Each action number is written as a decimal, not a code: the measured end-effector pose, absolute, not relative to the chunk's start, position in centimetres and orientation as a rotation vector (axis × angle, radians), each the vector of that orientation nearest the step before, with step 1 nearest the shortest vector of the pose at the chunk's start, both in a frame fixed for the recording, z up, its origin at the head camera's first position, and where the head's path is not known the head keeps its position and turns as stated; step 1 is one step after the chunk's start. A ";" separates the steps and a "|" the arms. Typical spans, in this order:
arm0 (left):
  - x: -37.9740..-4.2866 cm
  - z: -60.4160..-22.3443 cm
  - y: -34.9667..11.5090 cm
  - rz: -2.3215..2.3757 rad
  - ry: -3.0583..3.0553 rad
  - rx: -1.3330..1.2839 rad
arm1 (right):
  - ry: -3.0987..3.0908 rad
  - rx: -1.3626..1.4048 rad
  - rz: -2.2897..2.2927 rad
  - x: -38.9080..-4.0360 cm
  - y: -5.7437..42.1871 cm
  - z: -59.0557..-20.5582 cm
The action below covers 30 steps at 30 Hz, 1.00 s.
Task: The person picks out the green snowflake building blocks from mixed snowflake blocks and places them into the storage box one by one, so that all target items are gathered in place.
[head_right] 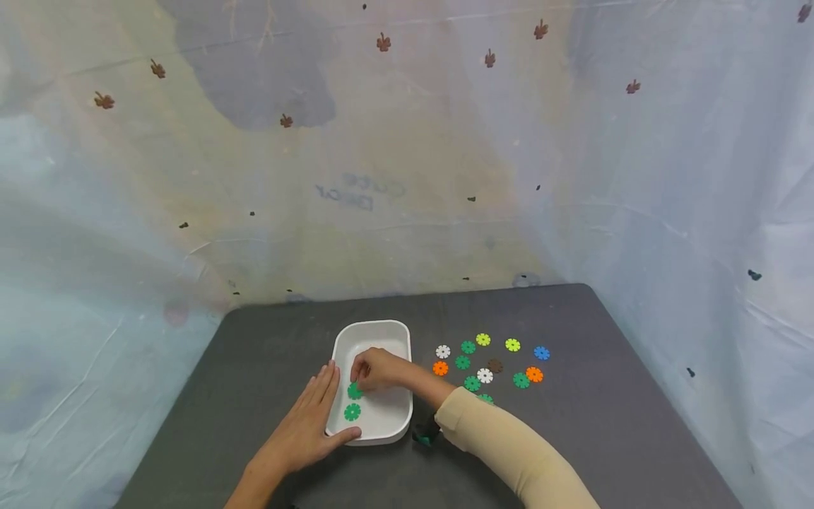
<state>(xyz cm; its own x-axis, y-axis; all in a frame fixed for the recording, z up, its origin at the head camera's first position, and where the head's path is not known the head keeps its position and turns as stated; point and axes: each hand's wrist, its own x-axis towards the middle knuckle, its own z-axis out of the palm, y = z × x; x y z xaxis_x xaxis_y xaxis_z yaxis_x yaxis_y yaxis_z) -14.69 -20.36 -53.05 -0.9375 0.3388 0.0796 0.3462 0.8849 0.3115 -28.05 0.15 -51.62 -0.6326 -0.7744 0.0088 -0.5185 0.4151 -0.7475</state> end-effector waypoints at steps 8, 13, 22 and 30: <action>-14.7 -52.7 -20.3 -0.482 -3.025 -0.564 | 2.345 -1.095 -1.053 -28.1 -0.3 -52.2; -14.6 -52.7 -20.3 -0.482 -3.019 -0.569 | 2.386 -1.116 -1.049 -28.0 -0.2 -52.1; -14.8 -52.9 -20.3 -0.480 -3.021 -0.565 | 2.453 -1.194 -1.114 -27.6 2.5 -49.8; -14.8 -53.0 -20.3 -0.502 -3.042 -0.542 | 2.484 -1.154 -1.138 -27.3 7.2 -47.6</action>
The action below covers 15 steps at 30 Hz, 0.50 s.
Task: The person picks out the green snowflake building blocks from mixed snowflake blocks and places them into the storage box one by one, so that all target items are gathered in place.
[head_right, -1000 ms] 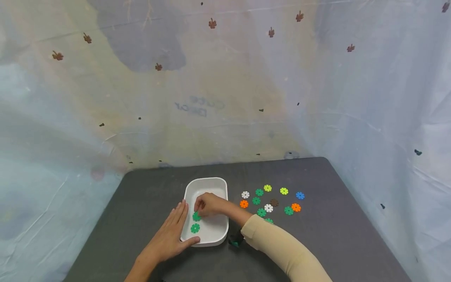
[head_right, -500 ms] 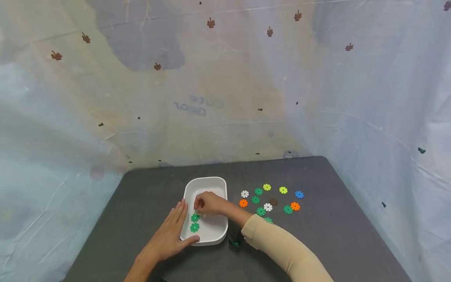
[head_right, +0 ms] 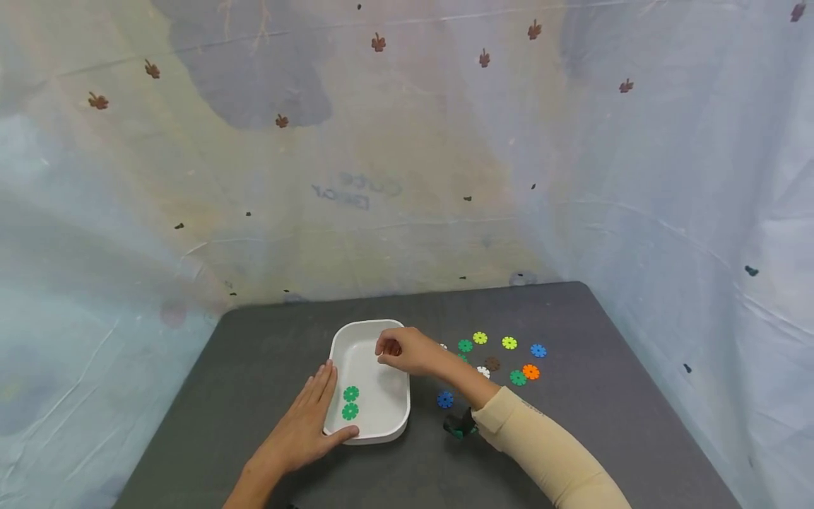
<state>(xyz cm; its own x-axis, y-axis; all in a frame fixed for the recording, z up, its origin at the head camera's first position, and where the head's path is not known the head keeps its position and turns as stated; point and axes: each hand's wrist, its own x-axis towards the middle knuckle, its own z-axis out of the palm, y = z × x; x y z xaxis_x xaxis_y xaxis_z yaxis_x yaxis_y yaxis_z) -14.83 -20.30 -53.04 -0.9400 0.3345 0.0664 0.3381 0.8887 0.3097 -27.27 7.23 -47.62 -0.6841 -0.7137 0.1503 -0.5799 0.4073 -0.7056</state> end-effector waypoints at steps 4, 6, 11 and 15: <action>-14.8 -53.0 -20.3 -0.513 -3.034 -0.534 | 2.487 -1.123 -1.174 -27.1 9.6 -47.1; -14.8 -53.0 -20.2 -0.504 -3.035 -0.534 | 2.495 -1.117 -1.191 -27.1 10.8 -47.2; -14.7 -52.9 -20.2 -0.488 -3.039 -0.540 | 2.532 -1.096 -1.213 -26.9 13.7 -48.1; -14.7 -52.9 -20.3 -0.503 -3.034 -0.542 | 2.584 -1.030 -1.205 -26.3 15.8 -49.1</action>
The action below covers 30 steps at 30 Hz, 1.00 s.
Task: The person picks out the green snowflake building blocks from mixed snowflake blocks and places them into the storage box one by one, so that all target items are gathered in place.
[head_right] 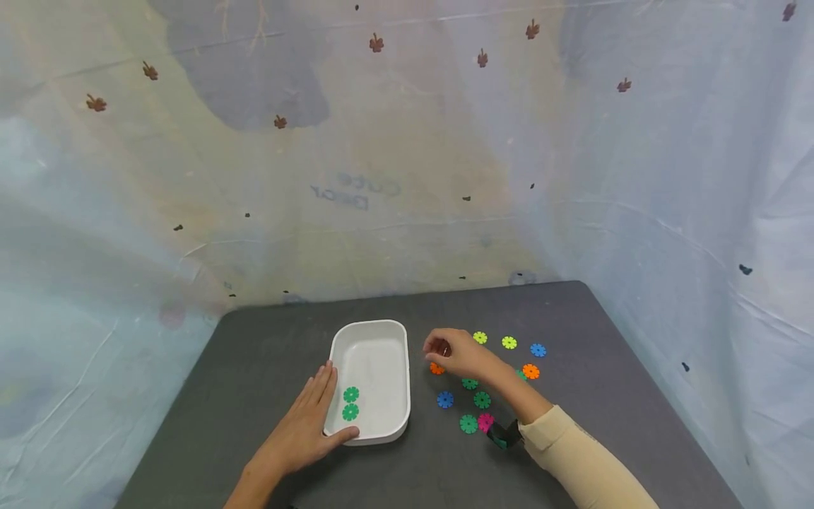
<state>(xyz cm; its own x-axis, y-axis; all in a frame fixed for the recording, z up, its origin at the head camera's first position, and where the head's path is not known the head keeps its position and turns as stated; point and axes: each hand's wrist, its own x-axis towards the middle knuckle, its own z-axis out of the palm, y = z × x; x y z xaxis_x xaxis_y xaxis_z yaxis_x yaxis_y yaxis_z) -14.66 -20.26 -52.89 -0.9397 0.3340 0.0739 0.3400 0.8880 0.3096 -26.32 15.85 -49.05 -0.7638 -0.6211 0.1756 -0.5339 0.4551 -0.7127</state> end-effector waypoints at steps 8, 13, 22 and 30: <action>-14.6 -52.8 -20.2 -0.519 -3.036 -0.539 | 2.676 -0.902 -1.157 -25.4 19.9 -51.6; -14.6 -52.7 -20.1 -0.527 -3.035 -0.537 | 2.700 -0.895 -1.164 -25.0 21.7 -52.7; -14.5 -52.8 -20.2 -0.511 -3.046 -0.531 | 2.736 -0.956 -1.083 -24.0 23.3 -53.6; -14.6 -52.9 -20.2 -0.513 -3.039 -0.528 | 2.759 -0.903 -1.004 -24.0 23.1 -54.0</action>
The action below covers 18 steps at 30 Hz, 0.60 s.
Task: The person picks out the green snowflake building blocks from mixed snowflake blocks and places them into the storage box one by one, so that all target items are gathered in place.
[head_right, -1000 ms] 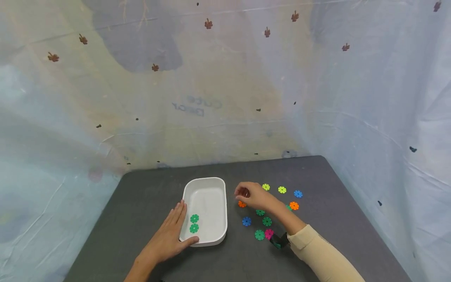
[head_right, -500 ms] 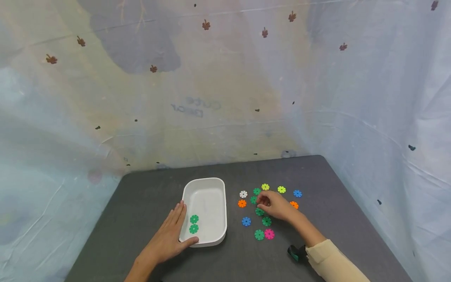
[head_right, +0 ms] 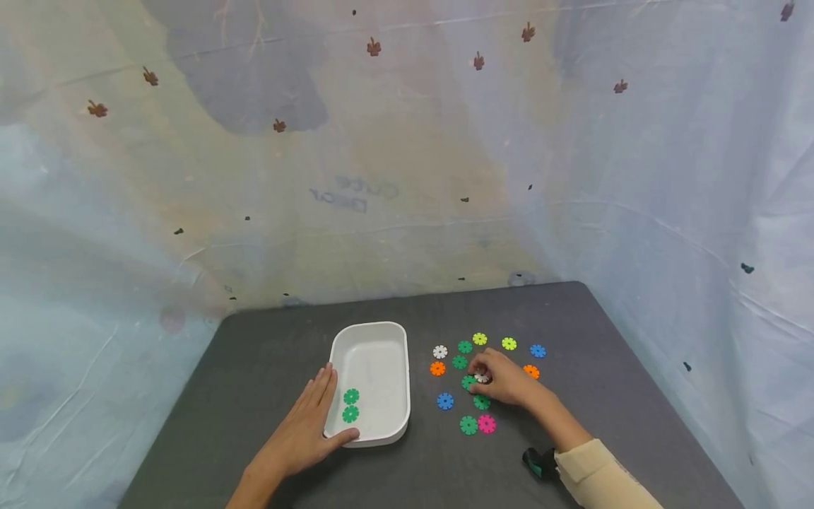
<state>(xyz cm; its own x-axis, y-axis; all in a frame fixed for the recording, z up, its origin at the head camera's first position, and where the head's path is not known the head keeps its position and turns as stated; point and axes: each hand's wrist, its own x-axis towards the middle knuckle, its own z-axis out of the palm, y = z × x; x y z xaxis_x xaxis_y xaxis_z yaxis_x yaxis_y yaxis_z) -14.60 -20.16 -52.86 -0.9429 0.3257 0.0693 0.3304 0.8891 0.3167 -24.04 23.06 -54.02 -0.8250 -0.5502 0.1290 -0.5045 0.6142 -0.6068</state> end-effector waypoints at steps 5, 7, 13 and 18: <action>-14.6 -52.9 -20.2 -0.508 -3.037 -0.530 | 2.775 -0.864 -0.970 -24.0 22.7 -53.8; -14.6 -52.9 -20.2 -0.509 -3.037 -0.529 | 2.782 -0.866 -0.971 -24.0 22.5 -53.7; -14.6 -53.0 -20.2 -0.512 -3.046 -0.520 | 2.737 -0.880 -1.049 -24.4 21.9 -53.2; -14.7 -52.9 -20.2 -0.505 -3.044 -0.527 | 2.670 -0.874 -1.111 -24.9 21.3 -52.7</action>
<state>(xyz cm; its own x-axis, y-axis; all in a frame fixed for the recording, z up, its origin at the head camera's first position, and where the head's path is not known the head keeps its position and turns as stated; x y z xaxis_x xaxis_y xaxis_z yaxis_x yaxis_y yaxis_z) -14.65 -20.24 -52.87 -0.9433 0.3253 0.0656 0.3291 0.8914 0.3117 -24.89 21.27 -52.68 -0.8259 -0.5539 0.1052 -0.4651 0.5638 -0.6825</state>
